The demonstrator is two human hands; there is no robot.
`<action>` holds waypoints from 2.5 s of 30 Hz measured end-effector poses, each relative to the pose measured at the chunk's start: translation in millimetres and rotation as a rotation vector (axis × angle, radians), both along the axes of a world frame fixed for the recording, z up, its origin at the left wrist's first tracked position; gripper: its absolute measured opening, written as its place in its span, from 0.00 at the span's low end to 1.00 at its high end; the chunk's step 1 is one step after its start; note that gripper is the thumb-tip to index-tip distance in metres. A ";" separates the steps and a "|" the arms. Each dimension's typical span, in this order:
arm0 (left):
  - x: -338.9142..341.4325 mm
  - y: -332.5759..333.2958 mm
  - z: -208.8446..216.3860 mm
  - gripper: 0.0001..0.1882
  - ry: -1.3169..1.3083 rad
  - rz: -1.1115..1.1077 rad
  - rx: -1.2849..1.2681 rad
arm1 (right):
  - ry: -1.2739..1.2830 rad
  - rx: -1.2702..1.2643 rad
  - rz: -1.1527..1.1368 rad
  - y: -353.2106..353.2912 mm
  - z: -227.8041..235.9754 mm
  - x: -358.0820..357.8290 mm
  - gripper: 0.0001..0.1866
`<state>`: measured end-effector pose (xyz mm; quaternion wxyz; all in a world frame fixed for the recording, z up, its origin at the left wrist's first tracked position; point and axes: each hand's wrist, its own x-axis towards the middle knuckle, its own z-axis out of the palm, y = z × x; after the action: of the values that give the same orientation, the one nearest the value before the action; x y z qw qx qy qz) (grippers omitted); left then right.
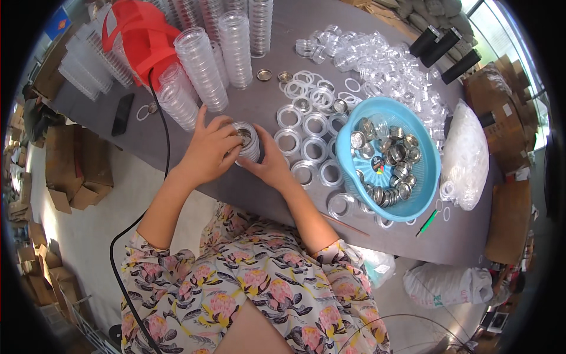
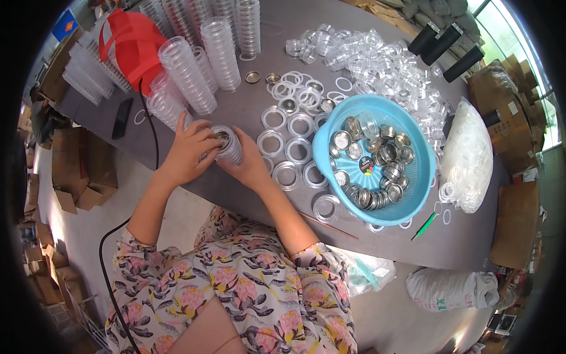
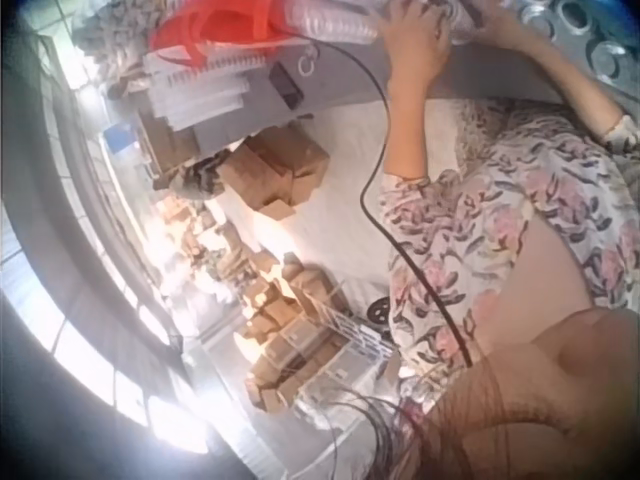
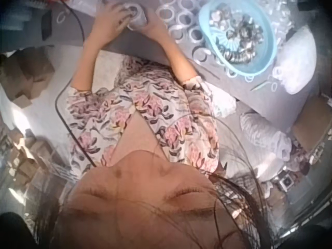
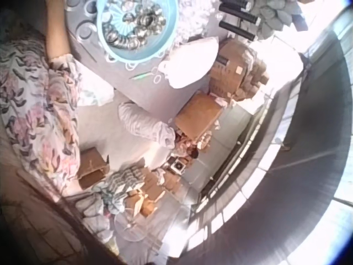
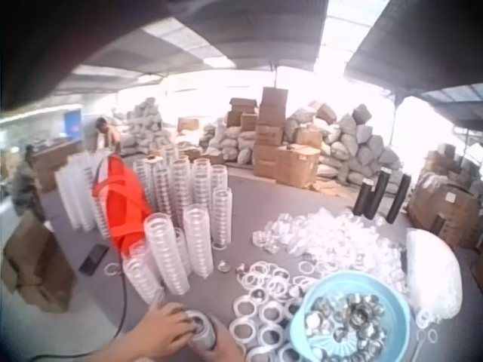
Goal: The person assembles clear plastic containers by placing metal lids and white rubber seals into the container openings. They repeatedly pick up lids and seals from a blue basket and the table, insert them into the containers, and stack the finished units.
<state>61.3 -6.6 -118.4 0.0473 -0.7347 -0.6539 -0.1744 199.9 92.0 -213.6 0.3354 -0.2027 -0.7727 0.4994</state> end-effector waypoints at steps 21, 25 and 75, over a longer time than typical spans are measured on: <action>-37.7 -51.0 -77.9 0.08 -0.156 0.449 0.175 | 0.083 0.009 -0.082 -6.1 -26.4 -16.5 0.40; -34.6 -56.5 -79.9 0.10 -0.054 0.414 -0.071 | 0.231 0.011 -0.288 7.5 -23.5 -10.3 0.28; 0.0 -17.2 -47.5 0.06 -0.433 0.232 0.144 | 0.072 -0.099 0.090 -4.1 -36.2 -20.8 0.46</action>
<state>61.3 -23.9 -165.9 -0.0218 -0.5952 -0.7145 -0.3671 179.1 87.9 -249.9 0.3297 -0.1662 -0.7427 0.5586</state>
